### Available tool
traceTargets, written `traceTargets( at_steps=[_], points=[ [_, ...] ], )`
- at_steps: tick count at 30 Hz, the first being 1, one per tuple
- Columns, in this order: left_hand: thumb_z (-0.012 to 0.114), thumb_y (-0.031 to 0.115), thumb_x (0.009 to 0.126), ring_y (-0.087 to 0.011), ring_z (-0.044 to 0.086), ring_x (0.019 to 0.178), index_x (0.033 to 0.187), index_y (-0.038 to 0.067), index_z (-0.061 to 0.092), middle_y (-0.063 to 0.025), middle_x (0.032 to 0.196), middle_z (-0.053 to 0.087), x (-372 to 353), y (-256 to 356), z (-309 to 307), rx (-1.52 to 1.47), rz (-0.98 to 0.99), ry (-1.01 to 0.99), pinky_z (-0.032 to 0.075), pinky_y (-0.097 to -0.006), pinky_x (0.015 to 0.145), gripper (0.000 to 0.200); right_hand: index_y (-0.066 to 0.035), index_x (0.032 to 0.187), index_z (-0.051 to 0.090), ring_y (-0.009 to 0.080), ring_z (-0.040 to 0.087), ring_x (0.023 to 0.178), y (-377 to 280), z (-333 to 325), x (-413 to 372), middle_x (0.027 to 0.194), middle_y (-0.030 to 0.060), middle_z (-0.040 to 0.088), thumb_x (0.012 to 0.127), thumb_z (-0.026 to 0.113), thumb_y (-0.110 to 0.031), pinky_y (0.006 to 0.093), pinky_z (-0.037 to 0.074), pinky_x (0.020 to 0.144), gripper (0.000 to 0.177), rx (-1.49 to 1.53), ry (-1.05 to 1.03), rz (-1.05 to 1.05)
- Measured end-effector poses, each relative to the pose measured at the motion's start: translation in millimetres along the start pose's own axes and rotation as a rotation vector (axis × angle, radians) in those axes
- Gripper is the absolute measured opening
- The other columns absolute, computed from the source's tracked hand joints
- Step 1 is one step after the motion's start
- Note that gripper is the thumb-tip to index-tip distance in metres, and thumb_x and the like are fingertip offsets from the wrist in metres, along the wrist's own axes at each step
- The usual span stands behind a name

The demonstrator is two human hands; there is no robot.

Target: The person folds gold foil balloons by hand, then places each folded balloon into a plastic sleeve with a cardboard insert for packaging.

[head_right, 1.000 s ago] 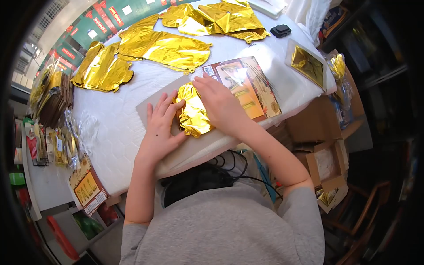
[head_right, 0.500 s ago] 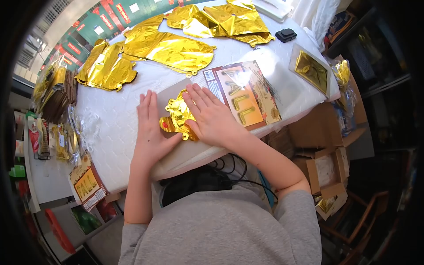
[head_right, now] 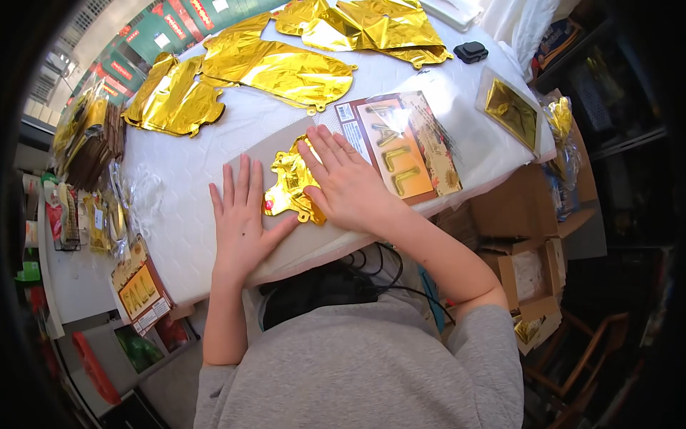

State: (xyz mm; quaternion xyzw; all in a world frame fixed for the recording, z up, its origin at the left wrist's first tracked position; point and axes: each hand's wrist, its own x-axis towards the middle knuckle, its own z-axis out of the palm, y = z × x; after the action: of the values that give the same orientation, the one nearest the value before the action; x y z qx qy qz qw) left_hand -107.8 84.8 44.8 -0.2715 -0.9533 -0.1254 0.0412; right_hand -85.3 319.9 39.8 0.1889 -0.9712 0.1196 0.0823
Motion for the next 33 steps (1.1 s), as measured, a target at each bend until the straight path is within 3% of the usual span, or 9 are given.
traceTargets(
  at_steps=[6,8,11,12,13,16,22,25,33],
  points=[
    [0.072,0.063,0.084,-0.0459,0.015,0.159,0.162,0.002,0.031,-0.0205,0.171,0.023,-3,5,-2,0.014,0.015,0.037,0.006,-0.0674,0.124,0.108,-0.006,0.163,0.032,0.0412,0.022,0.158,1,3,-2,0.168,0.0267,0.025,0.104,0.051,-0.030,0.0487,0.018,0.129,0.066,0.005,0.035,-0.007],
    [0.077,0.054,0.083,-0.0462,0.015,0.158,0.161,0.001,0.033,-0.0243,0.170,0.023,-9,18,-13,0.004,0.028,0.211,0.006,-0.0678,0.124,0.104,-0.007,0.163,0.032,0.0414,0.023,0.157,2,3,-1,0.168,0.0264,0.025,0.104,0.051,-0.030,0.0489,0.018,0.129,0.066,0.002,0.047,-0.011],
    [0.080,0.044,0.082,-0.0468,0.016,0.158,0.161,0.002,0.034,-0.0272,0.169,0.022,-38,42,-17,-0.178,0.164,0.184,0.007,-0.0683,0.123,0.100,-0.008,0.163,0.032,0.0413,0.023,0.157,1,5,-2,0.168,0.0256,0.025,0.105,0.050,-0.031,0.0488,0.018,0.129,0.065,-0.009,0.048,-0.001],
    [0.079,0.035,0.086,-0.0466,0.024,0.156,0.158,-0.001,0.038,-0.0283,0.167,0.028,-47,51,-18,-0.178,0.166,0.132,0.017,-0.0653,0.123,0.090,-0.008,0.163,0.033,0.0410,0.023,0.157,2,7,-2,0.169,0.0251,0.025,0.105,0.049,-0.032,0.0487,0.018,0.129,0.064,-0.014,0.051,-0.001],
    [0.079,0.035,0.086,-0.0466,0.024,0.156,0.158,-0.001,0.038,-0.0283,0.167,0.028,-55,52,-9,-0.175,0.166,0.136,0.017,-0.0653,0.123,0.090,-0.008,0.162,0.033,0.0408,0.023,0.157,2,7,-1,0.169,0.0247,0.025,0.106,0.049,-0.033,0.0485,0.018,0.129,0.064,-0.020,0.056,-0.003],
    [0.068,0.018,0.095,-0.0409,0.044,0.148,0.148,-0.009,0.048,-0.0279,0.156,0.047,-70,55,20,-0.046,0.211,0.194,0.038,-0.0518,0.119,0.063,-0.008,0.162,0.032,0.0402,0.023,0.158,2,7,0,0.169,0.0244,0.025,0.107,0.048,-0.034,0.0482,0.018,0.129,0.064,-0.041,0.032,0.003],
    [0.070,0.009,0.094,-0.0381,0.055,0.138,0.140,-0.006,0.058,-0.0229,0.148,0.058,-77,56,20,-0.088,0.219,0.258,0.048,-0.0509,0.111,0.050,-0.006,0.163,0.030,0.0388,0.019,0.159,2,5,-1,0.170,0.0243,0.023,0.109,0.043,-0.036,0.0469,0.015,0.130,0.063,-0.053,0.000,0.005],
    [0.063,0.008,0.097,-0.0375,0.055,0.139,0.139,-0.008,0.057,-0.0245,0.149,0.056,-87,56,16,-0.018,0.241,0.207,0.047,-0.0476,0.113,0.046,-0.006,0.163,0.030,0.0382,0.018,0.159,4,6,0,0.170,0.0244,0.022,0.110,0.040,-0.038,0.0466,0.014,0.130,0.063,-0.059,-0.013,0.004],
    [0.066,0.009,0.096,-0.0316,0.058,0.137,0.138,-0.002,0.061,-0.0173,0.145,0.062,-147,44,-7,-0.079,0.162,0.175,0.044,-0.0519,0.115,0.044,-0.006,0.164,0.028,0.0378,0.016,0.160,6,9,1,0.170,0.0244,0.020,0.111,0.038,-0.040,0.0459,0.013,0.131,0.064,-0.061,-0.020,0.001]
  ],
)
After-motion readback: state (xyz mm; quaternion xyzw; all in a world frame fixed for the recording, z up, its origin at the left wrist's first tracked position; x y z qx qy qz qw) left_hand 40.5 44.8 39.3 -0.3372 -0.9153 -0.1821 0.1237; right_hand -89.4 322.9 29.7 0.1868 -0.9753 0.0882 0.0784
